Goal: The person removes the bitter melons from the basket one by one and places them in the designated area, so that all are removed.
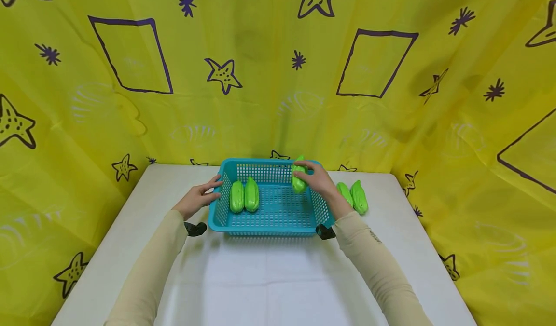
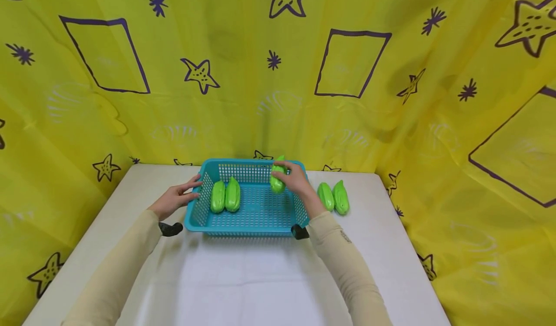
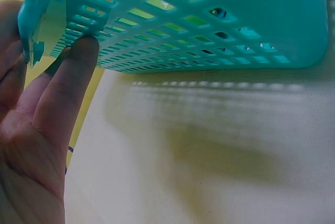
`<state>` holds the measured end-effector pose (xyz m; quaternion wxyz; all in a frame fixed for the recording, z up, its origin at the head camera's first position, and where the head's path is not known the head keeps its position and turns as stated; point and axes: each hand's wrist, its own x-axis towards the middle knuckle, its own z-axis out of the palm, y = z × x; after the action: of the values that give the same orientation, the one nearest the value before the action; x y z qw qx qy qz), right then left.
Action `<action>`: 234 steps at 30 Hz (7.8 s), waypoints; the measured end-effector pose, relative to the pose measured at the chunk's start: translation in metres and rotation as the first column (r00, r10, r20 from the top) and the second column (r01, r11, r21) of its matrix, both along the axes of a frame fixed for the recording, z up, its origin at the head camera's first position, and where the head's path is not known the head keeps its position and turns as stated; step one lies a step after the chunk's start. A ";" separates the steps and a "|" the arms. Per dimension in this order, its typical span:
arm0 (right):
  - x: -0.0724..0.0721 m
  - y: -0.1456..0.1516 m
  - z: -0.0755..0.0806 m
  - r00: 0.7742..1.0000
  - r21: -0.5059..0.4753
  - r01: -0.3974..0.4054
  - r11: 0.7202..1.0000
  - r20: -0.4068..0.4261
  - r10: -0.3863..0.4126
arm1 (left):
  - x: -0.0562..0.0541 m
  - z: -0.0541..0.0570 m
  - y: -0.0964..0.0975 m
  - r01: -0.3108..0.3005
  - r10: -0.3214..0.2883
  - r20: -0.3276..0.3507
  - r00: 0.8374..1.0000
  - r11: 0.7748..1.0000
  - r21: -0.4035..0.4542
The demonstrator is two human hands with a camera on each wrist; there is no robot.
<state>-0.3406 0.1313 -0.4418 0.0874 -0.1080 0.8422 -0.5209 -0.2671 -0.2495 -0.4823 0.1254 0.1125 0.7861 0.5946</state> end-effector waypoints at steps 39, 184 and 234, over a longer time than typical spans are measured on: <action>0.023 0.070 0.006 0.990 -0.015 0.135 0.991 -0.045 -0.136 | 0.001 -0.002 0.000 0.008 -0.008 -0.012 1.000 1.000 -0.012; -0.010 0.094 0.024 0.926 -0.314 0.365 0.877 0.022 -0.377 | -0.011 -0.026 -0.007 -0.022 0.023 -0.028 0.999 1.000 0.006; -0.030 -0.072 -0.035 0.937 0.012 -0.254 0.967 0.251 0.243 | -0.004 -0.014 -0.001 -0.019 0.019 -0.039 0.999 1.000 0.001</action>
<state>-0.3701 0.0594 -0.4770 0.2590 -0.1457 0.8156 -0.4964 -0.2712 -0.2509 -0.4962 0.1044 0.1166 0.7892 0.5939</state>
